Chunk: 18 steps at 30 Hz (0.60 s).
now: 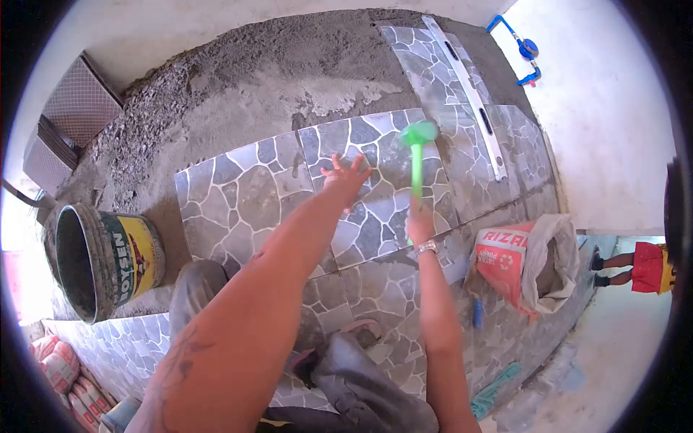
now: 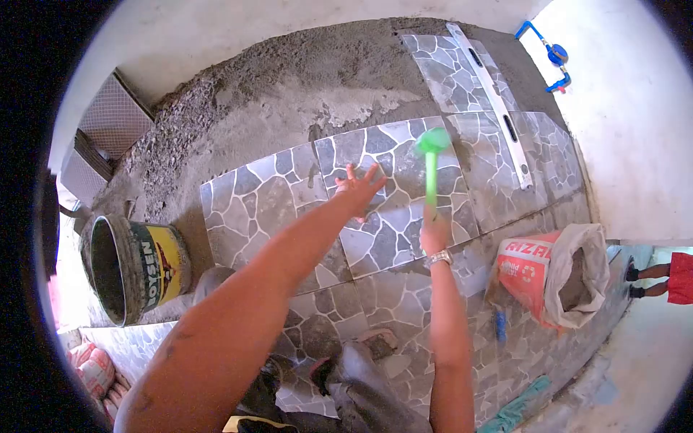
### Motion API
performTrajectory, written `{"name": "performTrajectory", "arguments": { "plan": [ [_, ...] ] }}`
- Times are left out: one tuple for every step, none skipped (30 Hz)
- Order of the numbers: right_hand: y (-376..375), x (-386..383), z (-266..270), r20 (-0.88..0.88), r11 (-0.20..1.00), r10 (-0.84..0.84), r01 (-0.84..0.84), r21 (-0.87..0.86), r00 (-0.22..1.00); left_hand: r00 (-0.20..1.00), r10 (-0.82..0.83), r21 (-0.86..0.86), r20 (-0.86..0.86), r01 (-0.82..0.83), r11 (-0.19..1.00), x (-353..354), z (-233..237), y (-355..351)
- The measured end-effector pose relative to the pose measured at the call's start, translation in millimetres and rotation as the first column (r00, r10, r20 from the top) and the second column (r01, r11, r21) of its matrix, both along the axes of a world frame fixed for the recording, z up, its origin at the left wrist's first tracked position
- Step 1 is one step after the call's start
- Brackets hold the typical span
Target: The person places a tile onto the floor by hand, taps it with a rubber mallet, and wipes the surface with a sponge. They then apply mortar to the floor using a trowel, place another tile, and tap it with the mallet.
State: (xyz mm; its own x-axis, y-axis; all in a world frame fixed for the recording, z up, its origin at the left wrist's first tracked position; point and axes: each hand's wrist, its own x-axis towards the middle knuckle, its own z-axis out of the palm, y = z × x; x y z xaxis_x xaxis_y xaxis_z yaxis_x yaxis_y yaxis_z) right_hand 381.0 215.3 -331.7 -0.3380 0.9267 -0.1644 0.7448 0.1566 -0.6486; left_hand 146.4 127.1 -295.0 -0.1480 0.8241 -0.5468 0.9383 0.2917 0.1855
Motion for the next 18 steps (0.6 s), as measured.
{"name": "performTrajectory", "arguments": {
  "plan": [
    [-6.4,-7.5,16.8,-0.078,0.999,-0.023,0.020,-0.037,0.997,1.000,0.001,-0.002,-0.007,-0.001,1.000,0.1,0.2,-1.1],
    [-7.5,-12.6,37.8,-0.153,0.997,-0.044,0.033,-0.074,0.987,1.000,0.006,-0.003,-0.014,-0.006,1.000,0.6,1.4,0.3],
    [-12.7,-18.6,65.7,-0.224,0.993,-0.065,0.041,-0.111,0.973,1.000,0.014,-0.003,-0.017,-0.014,1.000,1.6,2.6,-1.3],
    [-16.2,-23.7,87.8,-0.326,0.989,-0.059,0.010,-0.149,0.943,1.000,0.006,0.001,0.000,-0.006,1.000,0.6,7.2,-3.9],
    [-19.2,-31.2,109.4,-0.428,0.983,-0.052,-0.029,-0.181,0.902,0.997,0.061,0.036,-0.042,-0.059,0.998,1.2,1.2,-4.0],
    [-25.2,-37.5,126.7,-0.523,0.974,-0.055,-0.069,-0.216,0.850,0.990,0.112,0.066,-0.080,-0.107,0.992,5.3,-14.2,-6.1],
    [-32.5,-41.1,138.7,-0.608,0.962,-0.072,-0.106,-0.251,0.791,0.981,0.157,0.092,-0.114,-0.147,0.985,9.8,-19.7,-13.0],
    [-37.1,-45.8,146.0,-0.659,0.962,-0.004,-0.176,-0.206,0.752,0.975,0.212,0.153,-0.061,-0.201,0.968,11.8,-24.8,-18.7],
    [-39.5,-50.3,136.9,-0.541,0.965,0.239,-0.137,0.222,0.806,0.975,0.206,0.168,-0.080,-0.191,0.967,13.1,-31.8,-22.9],
    [-40.5,-54.8,114.6,-0.327,0.780,0.403,-0.134,0.611,0.855,0.975,0.199,0.183,-0.098,-0.179,0.967,14.1,-43.9,-25.5],
    [-41.1,-53.0,84.0,-0.271,0.814,0.366,-0.166,0.557,0.890,0.974,0.193,0.202,-0.117,-0.167,0.965,12.1,-49.6,-25.2],
    [-41.5,-50.9,52.9,-0.203,0.844,0.334,-0.197,0.499,0.920,0.976,0.187,0.192,-0.113,-0.164,0.968,10.1,-46.8,-24.5],
    [-42.0,-48.8,22.0,-0.127,0.869,0.309,-0.226,0.440,0.943,0.978,0.181,0.179,-0.105,-0.160,0.971,9.9,-43.0,-24.8],
    [-39.1,-46.8,8.5,-0.007,0.933,0.284,-0.275,0.232,0.959,0.980,0.173,0.166,-0.098,-0.156,0.974,9.7,-40.9,-24.1],
    [-38.5,-47.3,1.7,0.113,0.958,0.283,-0.286,0.009,0.952,0.980,0.175,0.156,-0.092,-0.160,0.975,10.1,-43.4,-22.3],
    [-40.6,-54.0,11.5,0.060,0.970,0.236,-0.238,0.042,0.970,0.981,0.173,0.143,-0.091,-0.159,0.977,9.6,-47.3,-20.0],
    [-40.6,-61.9,22.1,-0.085,0.954,0.270,-0.254,0.162,0.959,0.981,0.169,0.134,-0.090,-0.156,0.979,7.9,-50.9,-17.9],
    [-42.6,-70.0,39.7,-0.218,0.927,0.316,-0.252,0.280,0.923,0.983,0.158,0.112,-0.094,-0.147,0.983,7.7,-48.4,-19.3]
  ]
}}
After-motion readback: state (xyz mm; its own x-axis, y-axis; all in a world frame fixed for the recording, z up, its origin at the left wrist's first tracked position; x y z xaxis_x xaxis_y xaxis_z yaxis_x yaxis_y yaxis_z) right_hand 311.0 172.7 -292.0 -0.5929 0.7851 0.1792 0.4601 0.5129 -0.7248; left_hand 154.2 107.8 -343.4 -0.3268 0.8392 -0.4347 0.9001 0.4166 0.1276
